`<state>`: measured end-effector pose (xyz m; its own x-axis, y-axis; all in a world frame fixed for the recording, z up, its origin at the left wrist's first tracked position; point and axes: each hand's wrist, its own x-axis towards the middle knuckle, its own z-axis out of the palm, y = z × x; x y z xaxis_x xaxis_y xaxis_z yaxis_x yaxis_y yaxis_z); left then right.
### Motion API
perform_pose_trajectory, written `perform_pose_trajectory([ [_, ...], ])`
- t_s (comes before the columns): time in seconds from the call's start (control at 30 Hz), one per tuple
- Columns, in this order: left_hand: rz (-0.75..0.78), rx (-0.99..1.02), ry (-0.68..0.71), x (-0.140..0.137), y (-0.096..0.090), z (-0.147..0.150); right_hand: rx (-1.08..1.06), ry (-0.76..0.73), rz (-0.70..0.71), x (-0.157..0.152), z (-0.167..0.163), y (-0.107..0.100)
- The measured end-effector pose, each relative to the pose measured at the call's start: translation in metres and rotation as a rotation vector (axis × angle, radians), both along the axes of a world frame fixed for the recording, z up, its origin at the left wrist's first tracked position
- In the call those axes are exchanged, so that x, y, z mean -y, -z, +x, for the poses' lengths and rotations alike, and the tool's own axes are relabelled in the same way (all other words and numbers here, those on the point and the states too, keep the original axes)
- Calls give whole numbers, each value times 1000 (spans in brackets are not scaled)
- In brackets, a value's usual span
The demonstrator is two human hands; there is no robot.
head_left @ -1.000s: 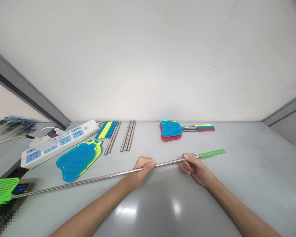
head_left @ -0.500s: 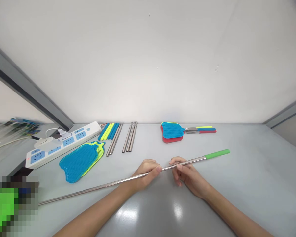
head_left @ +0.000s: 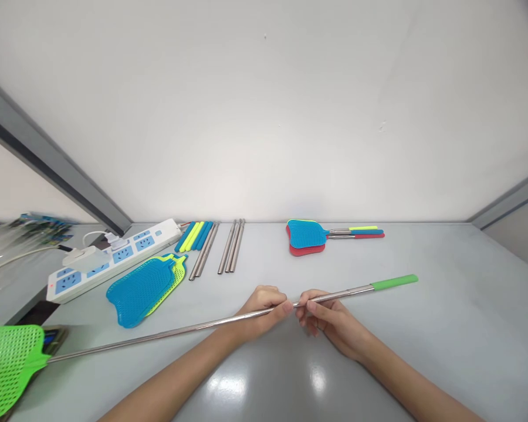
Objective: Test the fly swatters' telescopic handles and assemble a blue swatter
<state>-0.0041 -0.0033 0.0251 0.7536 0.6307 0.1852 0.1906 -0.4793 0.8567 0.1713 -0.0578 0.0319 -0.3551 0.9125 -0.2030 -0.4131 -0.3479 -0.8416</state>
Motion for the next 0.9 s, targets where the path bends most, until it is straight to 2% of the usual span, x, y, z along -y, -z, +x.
perform_pose_trajectory([
  [0.17, -138, 103, -150, -2, 8, -3, -51, 91, -22, -6, 10, 3],
  [0.33, -293, 374, -364, -6, 23, -4, -99, 268, -44, -18, 28, 3],
  [0.47, -353, 533, -466, -8, 25, -2, -143, 364, -19, -25, 42, 1],
  [0.67, -392, 613, -532, -10, 19, 2, -267, 444, -24, -31, 56, 3],
  [0.9, -570, 850, -581, -19, 14, 4, -344, 519, -7, -35, 69, 6],
])
